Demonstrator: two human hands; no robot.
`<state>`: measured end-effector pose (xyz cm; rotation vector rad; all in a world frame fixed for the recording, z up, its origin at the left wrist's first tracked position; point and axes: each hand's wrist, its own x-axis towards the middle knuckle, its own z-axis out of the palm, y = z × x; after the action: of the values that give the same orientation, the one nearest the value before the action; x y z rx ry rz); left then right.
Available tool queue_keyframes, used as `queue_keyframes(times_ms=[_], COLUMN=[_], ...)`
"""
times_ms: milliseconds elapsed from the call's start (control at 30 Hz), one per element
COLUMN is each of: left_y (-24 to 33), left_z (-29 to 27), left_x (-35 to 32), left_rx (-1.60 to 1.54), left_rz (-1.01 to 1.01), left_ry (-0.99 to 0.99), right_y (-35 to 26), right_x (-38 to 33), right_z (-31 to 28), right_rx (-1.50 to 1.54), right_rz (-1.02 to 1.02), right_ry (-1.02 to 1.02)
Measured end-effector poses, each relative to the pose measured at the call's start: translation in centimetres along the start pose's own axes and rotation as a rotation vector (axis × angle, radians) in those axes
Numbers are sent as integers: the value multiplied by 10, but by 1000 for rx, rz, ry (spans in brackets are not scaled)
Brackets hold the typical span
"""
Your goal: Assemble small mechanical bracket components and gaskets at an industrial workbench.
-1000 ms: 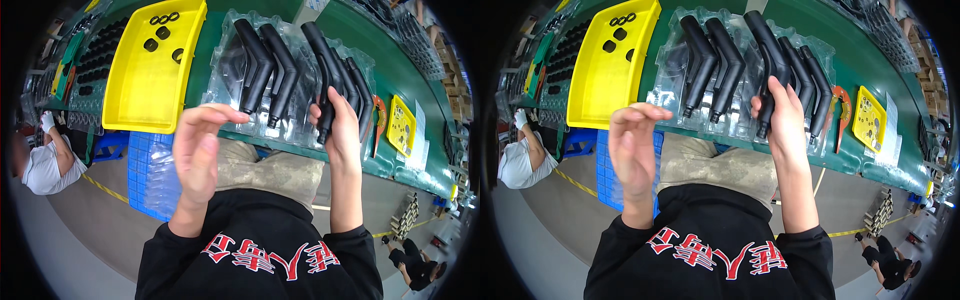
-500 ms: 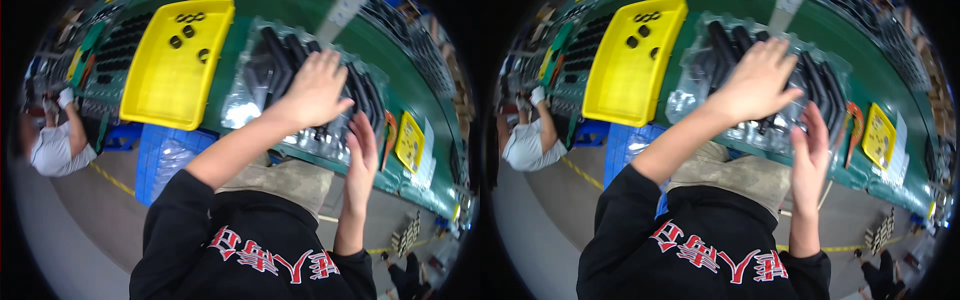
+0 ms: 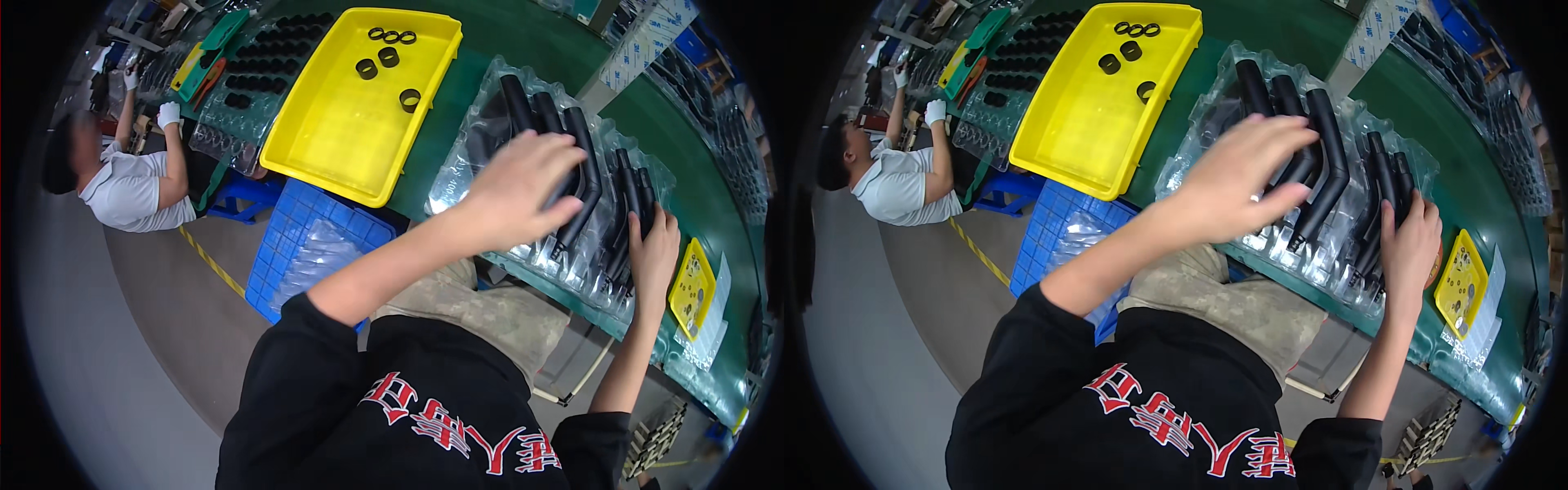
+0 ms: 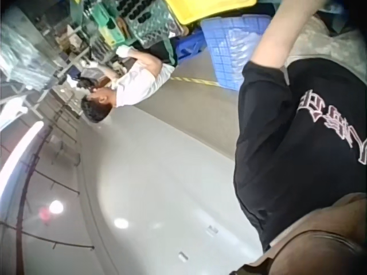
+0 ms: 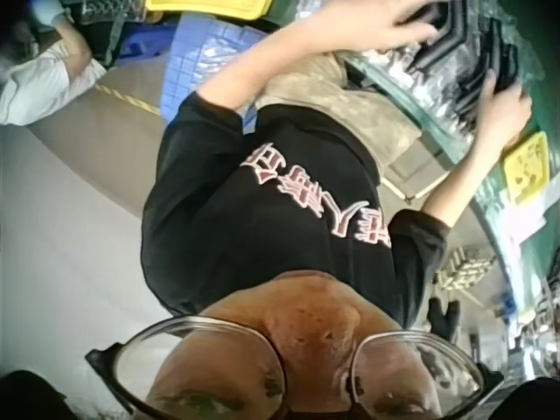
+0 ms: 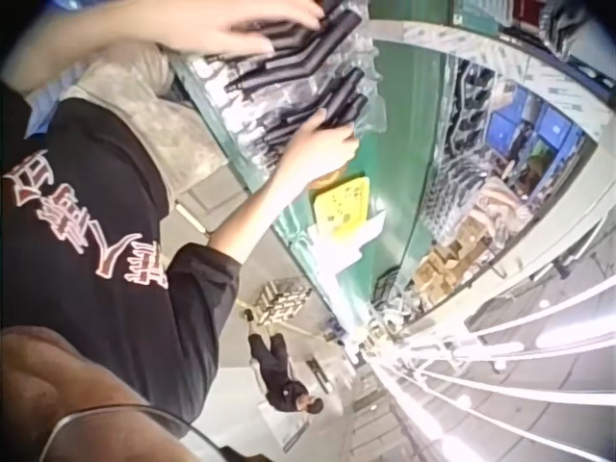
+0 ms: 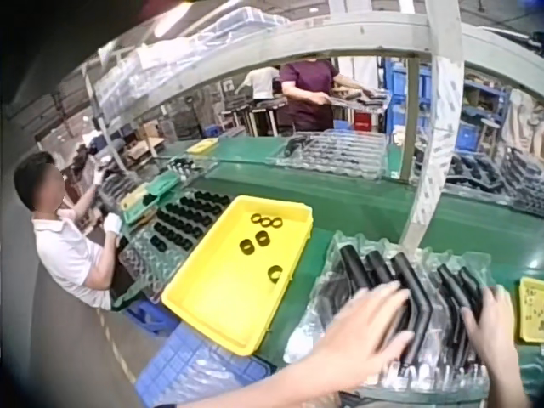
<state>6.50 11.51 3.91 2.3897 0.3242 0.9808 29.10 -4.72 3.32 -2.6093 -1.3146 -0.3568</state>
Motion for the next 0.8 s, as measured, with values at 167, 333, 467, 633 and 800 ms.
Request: queue_keyframes(times_ms=[167, 333, 467, 633, 800], left_y=[-24, -48, 24, 52, 82], left_z=[-83, -104, -81, -37, 10], left_x=[-25, -25, -20, -13, 7], left_rx=[28, -17, -420, -659, -1078], left_rz=[-444, -480, -466, -331, -478], left_ry=[89, 214, 27, -142, -2], right_y=[-9, -26, -16, -19, -45], right_x=[13, 21, 26, 12, -14], right_z=[6, 14, 25, -17, -69], right_rx=[-114, -86, -61, 234, 716], right_rz=[-89, -78, -126, 37, -233], right_ry=[18, 82, 111, 197, 307])
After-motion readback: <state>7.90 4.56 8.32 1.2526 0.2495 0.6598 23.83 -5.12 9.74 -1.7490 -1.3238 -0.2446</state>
